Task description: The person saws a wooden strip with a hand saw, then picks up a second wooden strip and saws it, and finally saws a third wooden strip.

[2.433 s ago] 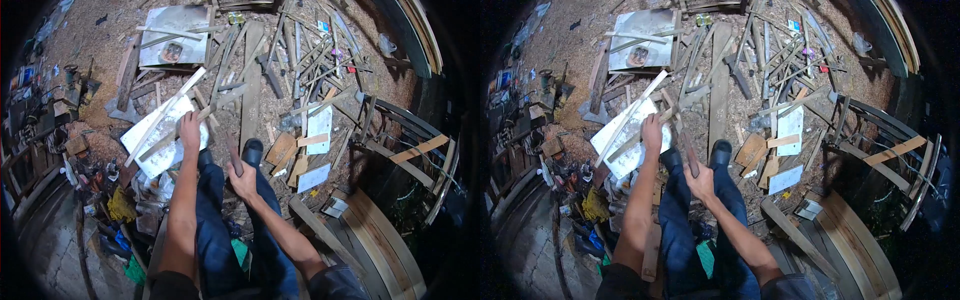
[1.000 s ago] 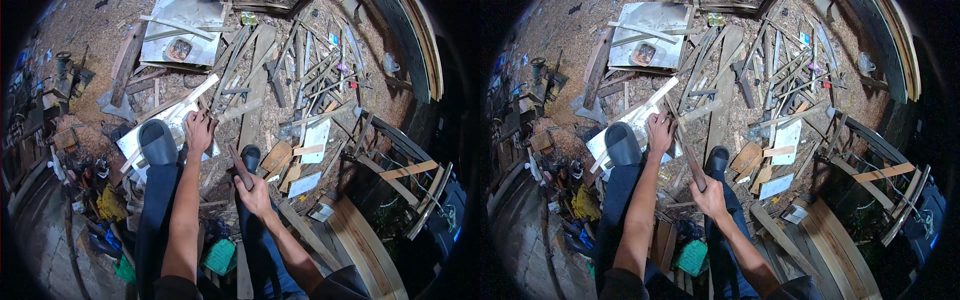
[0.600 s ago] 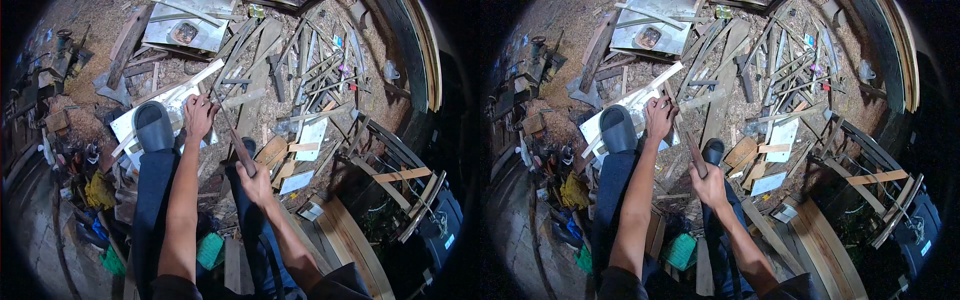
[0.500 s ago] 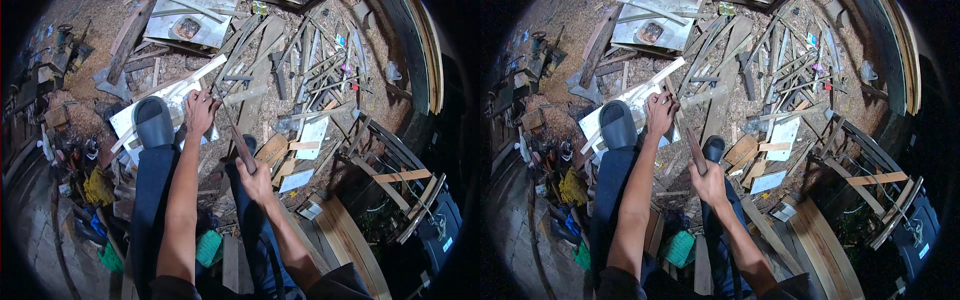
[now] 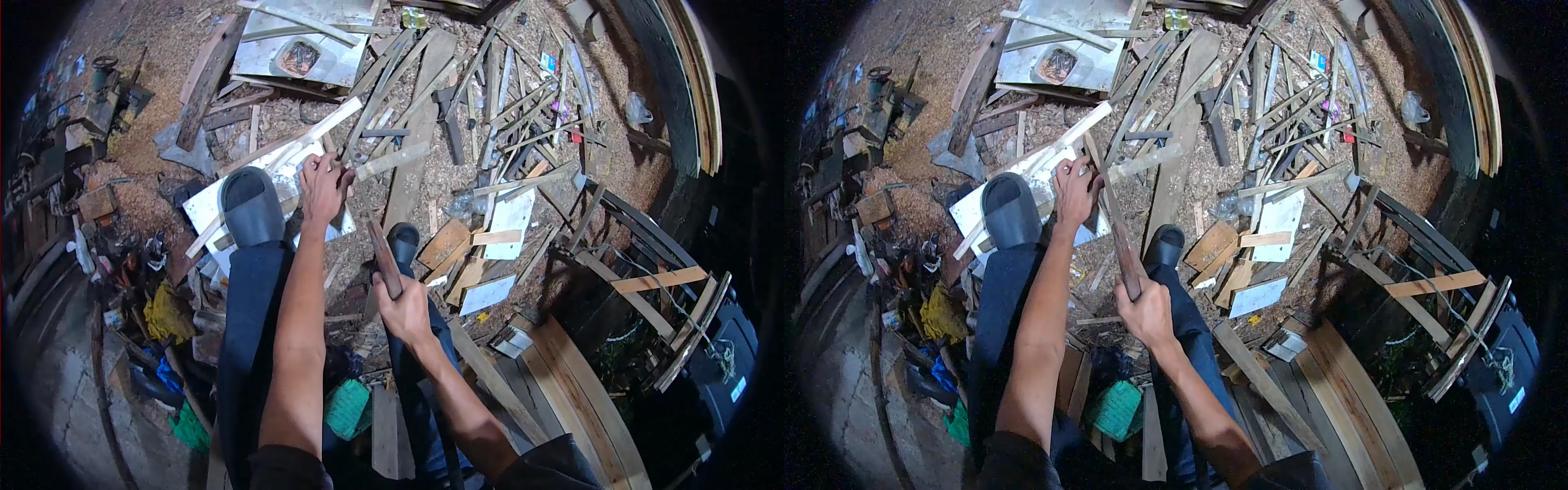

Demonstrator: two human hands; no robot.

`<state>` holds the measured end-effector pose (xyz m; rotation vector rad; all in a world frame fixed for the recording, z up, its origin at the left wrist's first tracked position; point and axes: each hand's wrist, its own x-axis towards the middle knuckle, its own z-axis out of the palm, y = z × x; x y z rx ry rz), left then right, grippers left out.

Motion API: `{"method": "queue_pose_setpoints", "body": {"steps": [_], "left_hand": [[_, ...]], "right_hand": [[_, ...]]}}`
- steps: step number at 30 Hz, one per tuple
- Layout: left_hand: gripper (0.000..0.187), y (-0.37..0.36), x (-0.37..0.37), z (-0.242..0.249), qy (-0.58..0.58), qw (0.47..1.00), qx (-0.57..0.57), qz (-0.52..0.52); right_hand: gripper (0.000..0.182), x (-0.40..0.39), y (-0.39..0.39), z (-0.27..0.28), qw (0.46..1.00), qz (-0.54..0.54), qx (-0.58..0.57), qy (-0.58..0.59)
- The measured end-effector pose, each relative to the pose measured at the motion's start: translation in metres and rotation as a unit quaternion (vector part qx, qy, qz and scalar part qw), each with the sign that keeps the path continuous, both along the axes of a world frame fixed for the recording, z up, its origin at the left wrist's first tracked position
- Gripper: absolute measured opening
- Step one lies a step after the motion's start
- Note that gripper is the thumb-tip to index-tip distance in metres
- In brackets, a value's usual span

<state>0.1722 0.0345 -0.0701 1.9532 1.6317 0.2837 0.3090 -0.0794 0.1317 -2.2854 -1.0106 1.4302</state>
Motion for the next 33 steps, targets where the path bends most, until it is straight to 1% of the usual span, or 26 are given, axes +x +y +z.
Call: {"method": "queue_pose_setpoints", "body": {"steps": [1, 3, 5, 7, 8, 11, 12, 13, 15, 16, 17, 19, 20, 21, 23, 24, 26, 27, 29, 30, 32, 33], "left_hand": [[0.024, 0.003, 0.001, 0.001, -0.001, 1.000, 0.005, -0.003], [0.023, 0.003, 0.000, 0.003, 0.018, 0.999, -0.029, -0.011], [0.024, 0.002, 0.000, 0.002, 0.032, 0.999, -0.038, -0.017], [0.035, 0.001, 0.001, -0.001, 0.014, 1.000, -0.009, 0.004], [0.036, 0.000, 0.000, -0.003, 0.020, 1.000, 0.001, 0.000], [0.036, 0.000, -0.002, -0.004, 0.015, 1.000, 0.017, -0.007], [0.025, 0.002, -0.002, 0.003, 0.010, 1.000, -0.006, -0.011], [0.025, 0.001, -0.002, 0.004, 0.010, 1.000, -0.006, -0.011], [0.025, 0.001, -0.001, 0.004, 0.014, 1.000, -0.021, -0.014], [0.023, 0.001, 0.000, 0.004, 0.008, 1.000, -0.010, -0.003], [0.022, 0.000, 0.001, 0.006, 0.014, 1.000, -0.003, -0.003], [0.020, -0.002, -0.001, 0.001, 0.014, 1.000, 0.010, 0.012], [0.018, 0.001, -0.002, -0.003, 0.018, 0.999, 0.043, 0.011], [0.015, 0.005, 0.000, -0.003, 0.003, 0.999, 0.043, 0.033], [0.016, 0.015, 0.003, -0.012, 0.045, 0.998, 0.046, 0.022], [0.016, 0.020, 0.009, -0.020, 0.039, 0.998, 0.044, 0.022], [0.020, 0.007, 0.007, -0.036, 0.085, 0.992, 0.071, 0.053], [0.024, -0.003, 0.011, -0.070, 0.103, 0.978, 0.064, 0.168], [0.024, -0.003, 0.006, -0.067, 0.125, 0.978, 0.148, 0.077], [0.023, 0.000, 0.011, -0.051, 0.111, 0.981, 0.138, 0.077], [0.024, 0.005, 0.015, -0.046, 0.115, 0.974, 0.182, 0.072], [0.024, 0.004, 0.015, -0.043, 0.118, 0.970, 0.197, 0.077]], "right_hand": [[0.042, 0.002, 0.001, 0.005, 1.000, -0.008, -0.001, 0.016], [0.041, 0.010, 0.002, 0.028, 0.999, -0.018, -0.009, 0.038], [0.041, 0.016, -0.003, 0.017, 0.999, 0.008, -0.026, 0.018], [0.041, 0.006, 0.013, -0.012, 0.999, 0.017, 0.036, 0.000], [0.040, 0.002, 0.024, -0.032, 0.999, 0.033, 0.020, -0.025], [0.040, -0.002, 0.028, -0.030, 1.000, 0.009, 0.020, -0.013], [0.040, 0.001, 0.018, -0.015, 1.000, 0.007, 0.030, -0.002], [0.040, 0.006, 0.010, -0.001, 1.000, 0.007, 0.030, -0.002], [0.034, 0.012, 0.003, 0.017, 0.998, -0.024, -0.045, 0.046], [0.034, 0.011, 0.004, 0.009, 0.999, -0.020, -0.038, 0.025], [0.034, 0.008, 0.010, 0.001, 0.999, -0.022, -0.035, 0.027], [0.034, 0.000, 0.027, -0.013, 1.000, 0.010, -0.024, -0.003], [0.034, -0.001, 0.029, -0.014, 1.000, 0.005, -0.017, 0.005], [0.034, -0.001, 0.028, -0.017, 1.000, 0.003, -0.003, 0.005], [0.035, 0.001, 0.022, -0.020, 0.999, -0.036, -0.027, 0.028], [0.035, -0.002, 0.022, -0.021, 0.997, -0.059, -0.029, 0.034], [0.036, -0.009, 0.025, -0.012, 0.998, -0.034, -0.048, 0.027], [0.036, -0.012, 0.034, -0.016, 0.999, -0.018, -0.040, 0.022], [0.036, -0.007, 0.040, -0.035, 1.000, -0.008, -0.015, 0.000], [0.037, -0.003, 0.044, -0.038, 1.000, -0.020, -0.014, 0.012], [0.036, 0.003, 0.040, -0.035, 0.997, -0.041, -0.012, 0.057], [0.036, 0.009, 0.034, -0.046, 0.997, -0.037, -0.001, 0.062]]}}
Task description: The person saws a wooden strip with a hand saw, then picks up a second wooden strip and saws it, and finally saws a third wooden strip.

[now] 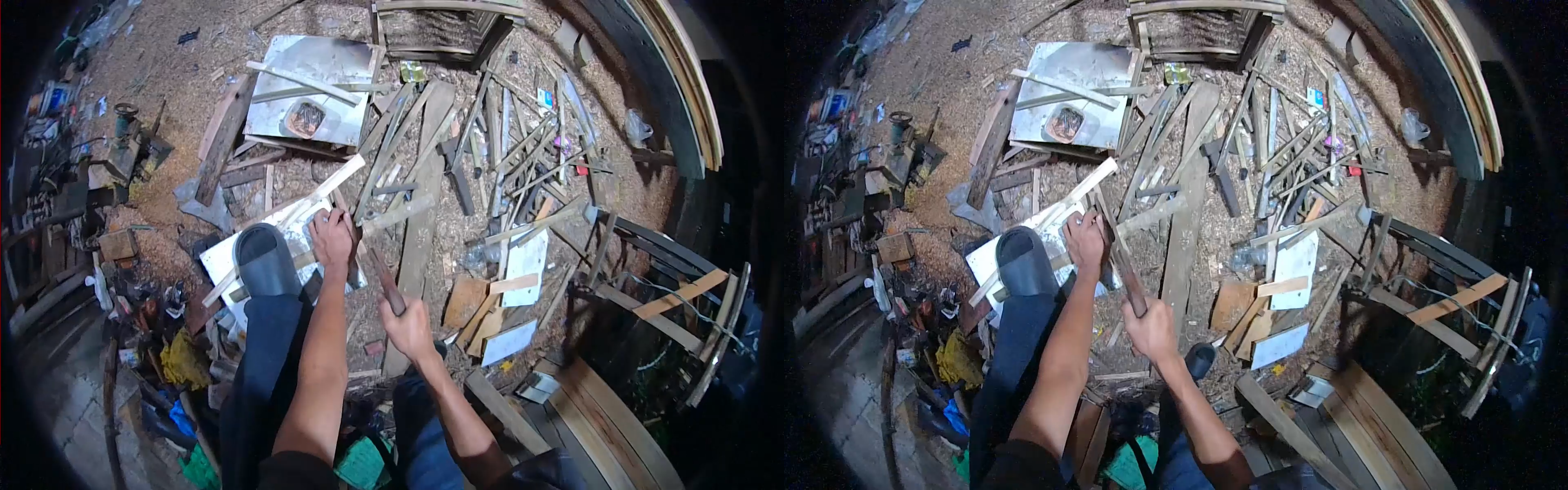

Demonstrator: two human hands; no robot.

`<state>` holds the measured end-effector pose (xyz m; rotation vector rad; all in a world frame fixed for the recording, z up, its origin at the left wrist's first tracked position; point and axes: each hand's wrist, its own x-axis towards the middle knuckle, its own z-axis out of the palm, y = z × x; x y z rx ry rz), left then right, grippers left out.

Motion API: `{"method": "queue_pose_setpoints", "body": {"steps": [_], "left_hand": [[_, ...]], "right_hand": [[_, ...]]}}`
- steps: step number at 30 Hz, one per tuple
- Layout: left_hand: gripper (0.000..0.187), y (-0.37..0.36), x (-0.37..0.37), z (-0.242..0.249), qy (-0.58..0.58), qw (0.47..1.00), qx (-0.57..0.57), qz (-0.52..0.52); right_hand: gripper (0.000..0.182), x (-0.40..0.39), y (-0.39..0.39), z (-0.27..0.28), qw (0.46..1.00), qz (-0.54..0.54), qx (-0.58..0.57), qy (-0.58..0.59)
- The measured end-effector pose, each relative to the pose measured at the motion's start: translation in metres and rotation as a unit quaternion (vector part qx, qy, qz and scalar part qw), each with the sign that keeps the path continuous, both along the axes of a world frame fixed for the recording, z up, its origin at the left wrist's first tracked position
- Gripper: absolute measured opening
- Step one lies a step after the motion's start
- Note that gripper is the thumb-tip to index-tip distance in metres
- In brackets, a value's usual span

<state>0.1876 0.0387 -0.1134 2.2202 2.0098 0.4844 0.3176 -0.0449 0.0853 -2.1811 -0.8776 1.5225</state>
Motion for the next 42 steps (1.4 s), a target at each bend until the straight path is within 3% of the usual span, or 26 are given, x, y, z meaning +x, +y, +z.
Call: {"method": "queue_pose_setpoints", "body": {"steps": [3, 6, 11, 15, 17, 19, 21, 24, 26, 27, 29, 30, 32, 33, 35, 38, 39, 42], "left_hand": [[0.025, 0.000, 0.006, 0.022, 0.003, 1.000, 0.010, 0.025], [0.025, -0.003, 0.004, 0.009, 0.000, 1.000, -0.006, 0.022], [0.028, -0.001, 0.003, 0.009, -0.001, 0.999, 0.040, -0.006], [0.027, 0.000, 0.005, 0.015, 0.013, 1.000, 0.010, 0.001], [0.027, 0.004, 0.005, 0.015, 0.011, 1.000, 0.013, 0.008], [0.027, -0.002, 0.010, 0.015, -0.007, 0.997, 0.052, 0.058], [0.026, 0.000, 0.006, 0.012, -0.005, 0.999, 0.029, 0.029], [0.027, 0.000, 0.004, 0.013, 0.003, 1.000, 0.004, 0.002], [0.027, 0.000, 0.005, 0.017, 0.003, 1.000, -0.008, 0.009], [0.027, 0.000, 0.005, 0.013, -0.009, 1.000, -0.009, 0.016], [0.027, -0.002, 0.005, 0.010, -0.010, 1.000, -0.015, 0.013], [0.027, 0.001, 0.003, 0.010, -0.012, 1.000, -0.010, 0.011], [0.027, -0.002, -0.001, 0.004, -0.006, 1.000, 0.015, 0.015], [0.027, -0.006, -0.001, 0.006, 0.010, 1.000, 0.017, 0.007], [0.031, -0.001, 0.003, 0.003, 0.016, 1.000, 0.026, 0.006], [0.029, -0.001, 0.005, 0.003, 0.025, 0.999, -0.020, 0.025], [0.026, -0.001, 0.004, 0.009, 0.012, 1.000, -0.022, 0.017], [0.024, 0.000, 0.004, 0.015, -0.009, 1.000, -0.001, 0.025]], "right_hand": [[0.040, 0.002, -0.053, 0.006, 0.998, -0.002, 0.051, -0.037], [0.039, 0.000, -0.085, -0.007, 0.996, 0.003, 0.081, -0.038], [0.033, -0.008, -0.029, -0.017, 0.995, 0.020, 0.080, -0.060], [0.031, 0.006, -0.077, 0.020, 0.991, 0.000, 0.122, -0.051], [0.031, 0.004, -0.062, 0.012, 0.990, 0.014, 0.129, -0.063], [0.032, -0.007, -0.036, -0.016, 0.988, 0.029, 0.107, -0.106], [0.030, -0.009, -0.022, -0.014, 0.993, 0.018, 0.083, -0.086], [0.029, -0.002, -0.057, 0.020, 0.999, 0.023, -0.010, -0.046], [0.030, 0.000, -0.082, 0.032, 0.992, -0.048, 0.116, -0.016], [0.030, -0.001, -0.066, 0.013, 0.992, -0.043, 0.117, -0.015], [0.029, -0.010, -0.034, -0.030, 0.990, 0.074, 0.015, -0.120], [0.029, -0.013, -0.033, -0.029, 0.990, 0.076, 0.014, -0.118], [0.027, -0.018, -0.029, -0.023, 0.994, 0.018, 0.021, -0.102], [0.026, -0.010, -0.058, -0.009, 0.993, 0.044, 0.043, -0.104], [0.029, -0.012, -0.086, 0.040, 0.984, -0.062, 0.163, -0.040], [0.028, -0.006, -0.048, 0.009, 0.992, 0.024, 0.105, -0.064], [0.030, -0.011, -0.027, -0.024, 0.987, 0.063, 0.085, -0.121], [0.032, -0.002, 0.003, -0.019, 0.986, 0.059, 0.116, -0.101]]}}
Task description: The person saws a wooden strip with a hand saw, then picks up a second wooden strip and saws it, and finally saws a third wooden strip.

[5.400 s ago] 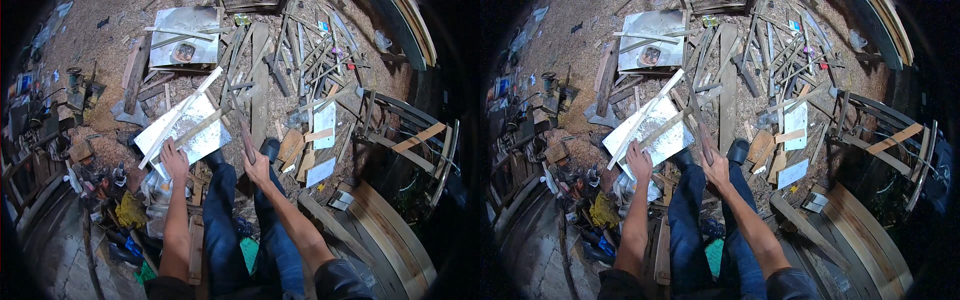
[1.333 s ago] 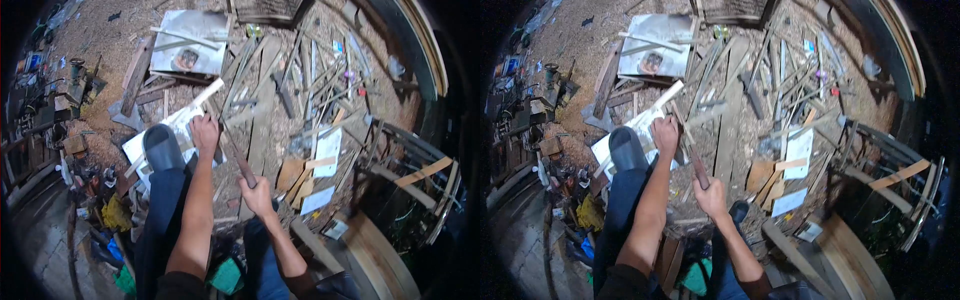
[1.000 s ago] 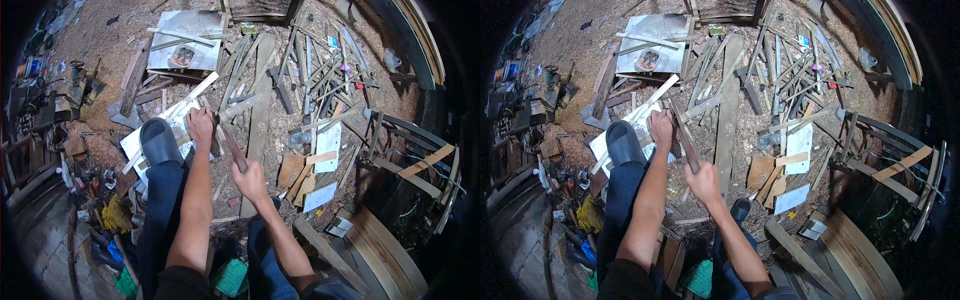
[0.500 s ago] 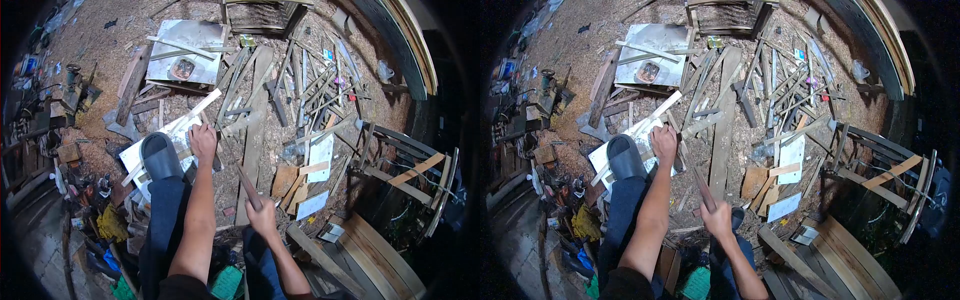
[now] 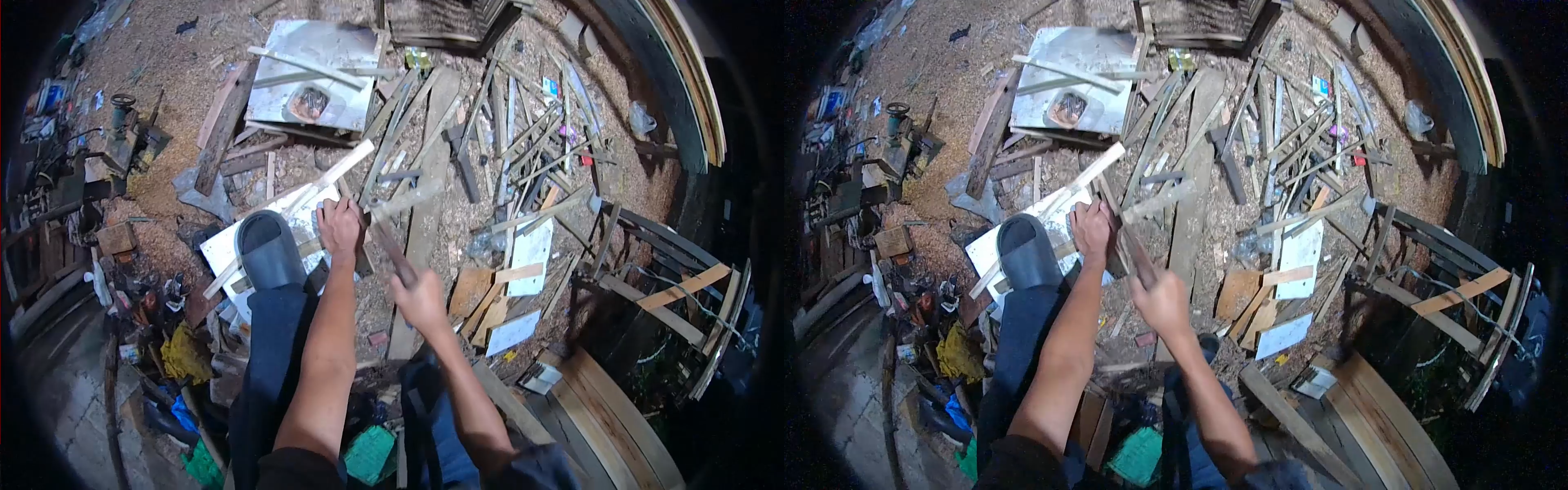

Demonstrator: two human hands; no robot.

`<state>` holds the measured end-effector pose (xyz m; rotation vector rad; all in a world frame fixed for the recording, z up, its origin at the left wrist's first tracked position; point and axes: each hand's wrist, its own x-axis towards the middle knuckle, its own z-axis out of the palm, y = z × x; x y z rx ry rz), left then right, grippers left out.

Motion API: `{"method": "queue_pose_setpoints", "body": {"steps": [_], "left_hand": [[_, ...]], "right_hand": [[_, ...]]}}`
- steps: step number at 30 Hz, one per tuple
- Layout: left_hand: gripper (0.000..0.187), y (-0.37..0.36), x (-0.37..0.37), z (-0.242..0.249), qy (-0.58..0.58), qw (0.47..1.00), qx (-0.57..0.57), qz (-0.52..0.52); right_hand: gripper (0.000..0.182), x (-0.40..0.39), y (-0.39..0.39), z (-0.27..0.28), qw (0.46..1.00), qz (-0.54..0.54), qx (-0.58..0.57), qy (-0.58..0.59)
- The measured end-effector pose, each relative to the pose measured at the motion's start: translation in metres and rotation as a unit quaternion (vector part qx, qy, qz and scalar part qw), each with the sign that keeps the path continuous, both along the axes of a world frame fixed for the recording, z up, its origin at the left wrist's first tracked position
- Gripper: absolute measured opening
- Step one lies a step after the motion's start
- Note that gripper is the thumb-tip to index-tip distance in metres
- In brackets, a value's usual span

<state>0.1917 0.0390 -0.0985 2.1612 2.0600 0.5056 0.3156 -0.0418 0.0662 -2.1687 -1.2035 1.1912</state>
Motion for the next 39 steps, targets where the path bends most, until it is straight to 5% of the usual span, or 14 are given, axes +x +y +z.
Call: {"method": "queue_pose_setpoints", "body": {"steps": [1, 4, 6, 11, 13, 20, 21, 25, 28, 29, 34, 39], "left_hand": [[0.023, -0.001, 0.000, -0.003, -0.001, 1.000, -0.006, 0.000], [0.022, -0.001, 0.002, -0.003, -0.022, 1.000, 0.016, 0.013], [0.021, -0.007, 0.001, -0.009, -0.021, 1.000, 0.011, 0.018], [0.022, 0.006, 0.000, -0.005, 0.013, 1.000, -0.011, -0.020], [0.024, 0.001, 0.000, 0.000, 0.023, 0.999, 0.003, -0.023], [0.027, 0.004, 0.004, 0.007, -0.026, 0.999, -0.027, 0.031], [0.026, -0.002, 0.000, -0.005, -0.011, 1.000, -0.010, 0.012], [0.020, 0.004, 0.000, -0.006, 0.000, 1.000, -0.003, -0.004], [0.020, 0.000, -0.001, -0.003, 0.000, 1.000, -0.021, -0.016], [0.019, 0.001, -0.001, -0.002, 0.001, 0.999, -0.033, -0.026], [0.017, 0.001, -0.002, -0.007, 0.018, 1.000, 0.009, -0.013], [0.019, 0.001, -0.001, -0.009, -0.006, 0.999, -0.036, -0.012]], "right_hand": [[0.025, 0.008, -0.022, 0.026, 0.995, -0.001, -0.103, 0.009], [0.040, 0.010, -0.066, 0.079, 0.996, -0.014, -0.031, 0.083], [0.020, 0.006, -0.054, 0.033, 0.998, 0.001, -0.052, 0.035], [0.025, -0.003, -0.028, 0.012, 0.996, 0.040, -0.074, -0.013], [0.026, 0.010, -0.071, 0.063, 0.998, -0.031, -0.005, 0.048], [0.026, -0.006, 0.014, -0.007, 0.999, 0.002, -0.049, -0.012], [0.029, -0.001, -0.002, 0.024, 0.990, -0.017, -0.134, 0.035], [0.029, 0.008, -0.061, 0.061, 1.000, 0.004, -0.020, 0.004], [0.027, -0.007, -0.011, -0.001, 0.994, 0.013, -0.109, -0.017], [0.043, -0.012, 0.014, -0.014, 0.983, 0.018, -0.182, -0.015], [0.033, 0.001, -0.071, 0.076, 0.999, -0.016, 0.002, 0.046], [0.031, -0.006, 0.002, 0.003, 0.995, 0.026, -0.094, 0.000]]}}
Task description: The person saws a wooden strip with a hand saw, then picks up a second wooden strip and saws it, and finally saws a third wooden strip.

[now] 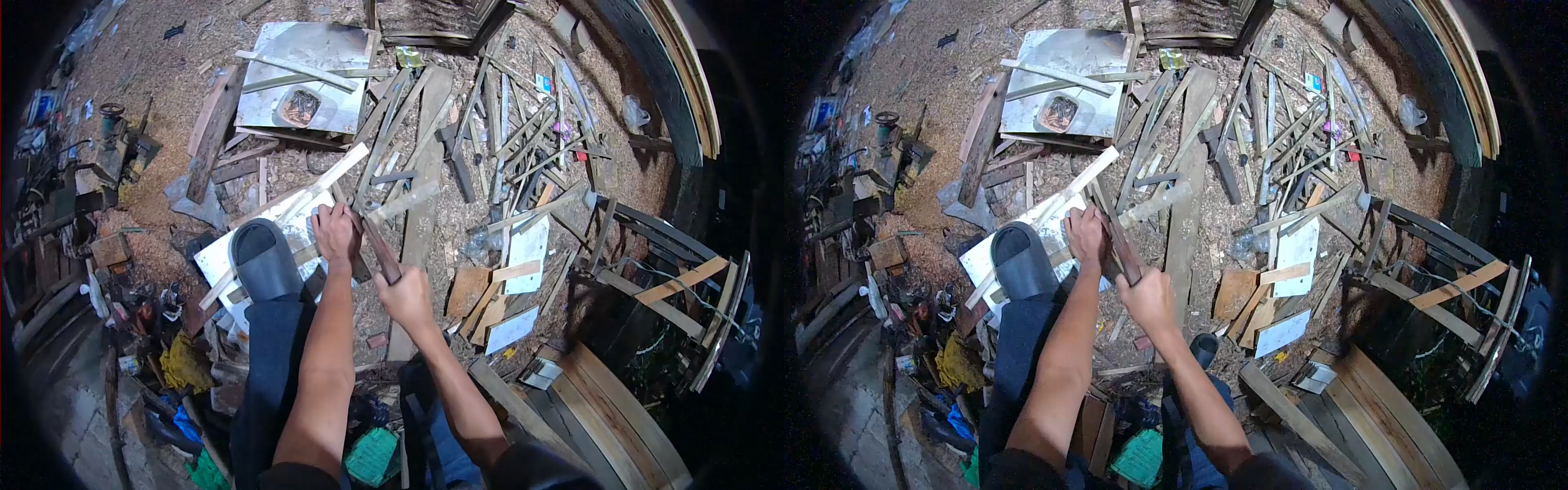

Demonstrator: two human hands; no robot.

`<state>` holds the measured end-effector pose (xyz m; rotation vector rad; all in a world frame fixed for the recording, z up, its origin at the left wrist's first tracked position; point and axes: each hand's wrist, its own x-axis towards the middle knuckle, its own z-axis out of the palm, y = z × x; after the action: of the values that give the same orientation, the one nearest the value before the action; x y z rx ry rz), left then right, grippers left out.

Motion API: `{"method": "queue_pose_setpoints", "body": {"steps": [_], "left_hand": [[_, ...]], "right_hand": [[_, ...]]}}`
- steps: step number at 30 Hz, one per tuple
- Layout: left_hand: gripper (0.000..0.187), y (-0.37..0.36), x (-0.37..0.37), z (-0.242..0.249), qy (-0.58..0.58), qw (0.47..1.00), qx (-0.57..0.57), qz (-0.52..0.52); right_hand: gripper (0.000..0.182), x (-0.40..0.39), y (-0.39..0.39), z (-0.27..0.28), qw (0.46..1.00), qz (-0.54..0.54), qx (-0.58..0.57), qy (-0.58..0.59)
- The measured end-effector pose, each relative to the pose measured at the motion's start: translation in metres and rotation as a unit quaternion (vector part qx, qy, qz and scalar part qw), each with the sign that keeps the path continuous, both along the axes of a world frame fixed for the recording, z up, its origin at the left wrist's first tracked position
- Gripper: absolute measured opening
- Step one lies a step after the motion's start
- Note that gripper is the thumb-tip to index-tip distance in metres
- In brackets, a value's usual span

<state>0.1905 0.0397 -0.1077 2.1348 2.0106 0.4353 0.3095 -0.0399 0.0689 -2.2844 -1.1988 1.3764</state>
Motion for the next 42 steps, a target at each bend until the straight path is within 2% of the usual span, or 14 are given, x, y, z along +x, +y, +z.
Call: {"method": "queue_pose_setpoints", "body": {"steps": [4, 5, 9, 12, 15, 17, 20, 24, 26, 29, 32, 35, 39, 42], "left_hand": [[0.021, 0.001, 0.002, 0.016, 0.009, 0.999, 0.030, 0.003], [0.021, 0.001, 0.000, 0.013, 0.012, 1.000, 0.028, 0.004], [0.022, -0.003, 0.005, 0.011, 0.019, 1.000, -0.012, 0.011], [0.022, -0.002, 0.001, 0.004, 0.022, 1.000, 0.008, 0.021], [0.022, -0.004, 0.001, 0.001, 0.035, 0.999, -0.013, 0.014], [0.023, -0.005, 0.002, 0.003, 0.035, 0.999, -0.018, 0.003], [0.022, 0.001, 0.000, 0.007, 0.037, 0.998, -0.026, -0.038], [0.020, -0.001, 0.004, 0.007, 0.049, 0.999, 0.006, 0.017], [0.018, -0.009, 0.001, 0.001, 0.048, 0.998, -0.011, 0.029], [0.020, -0.006, 0.001, -0.009, 0.028, 0.999, -0.038, 0.025], [0.019, -0.005, -0.001, 0.009, 0.023, 0.999, -0.033, -0.006], [0.020, -0.003, 0.004, 0.006, 0.031, 0.999, -0.001, 0.011], [0.022, -0.004, 0.002, 0.002, 0.037, 0.999, -0.014, -0.006], [0.024, -0.002, 0.001, 0.003, 0.022, 1.000, -0.013, -0.004]], "right_hand": [[0.043, 0.010, -0.072, 0.059, 0.996, 0.007, 0.085, 0.009], [0.020, 0.007, -0.081, 0.065, 0.991, -0.068, 0.103, 0.055], [0.024, 0.003, -0.021, 0.005, 0.996, -0.037, -0.079, 0.023], [0.023, -0.006, -0.023, 0.003, 0.997, 0.017, -0.043, -0.058], [0.036, 0.005, -0.046, 0.099, 0.984, -0.080, 0.143, 0.063], [0.052, 0.020, -0.049, 0.043, 0.993, 0.104, 0.017, -0.046], [0.034, -0.003, 0.035, -0.029, 0.999, 0.005, -0.036, -0.027], [0.042, 0.005, -0.048, 0.045, 0.991, 0.056, 0.115, -0.036], [0.041, 0.004, -0.059, 0.071, 0.995, -0.047, 0.078, 0.051], [0.031, -0.008, 0.000, -0.015, 0.995, -0.011, 0.096, -0.016], [0.029, -0.003, -0.003, -0.022, 0.998, 0.028, 0.055, -0.026], [0.031, 0.023, -0.074, 0.087, 0.995, -0.061, 0.015, 0.071], [0.051, 0.013, -0.035, -0.019, 0.998, 0.049, -0.021, -0.021], [0.052, -0.004, 0.000, -0.017, 0.998, 0.012, -0.066, 0.007]]}}
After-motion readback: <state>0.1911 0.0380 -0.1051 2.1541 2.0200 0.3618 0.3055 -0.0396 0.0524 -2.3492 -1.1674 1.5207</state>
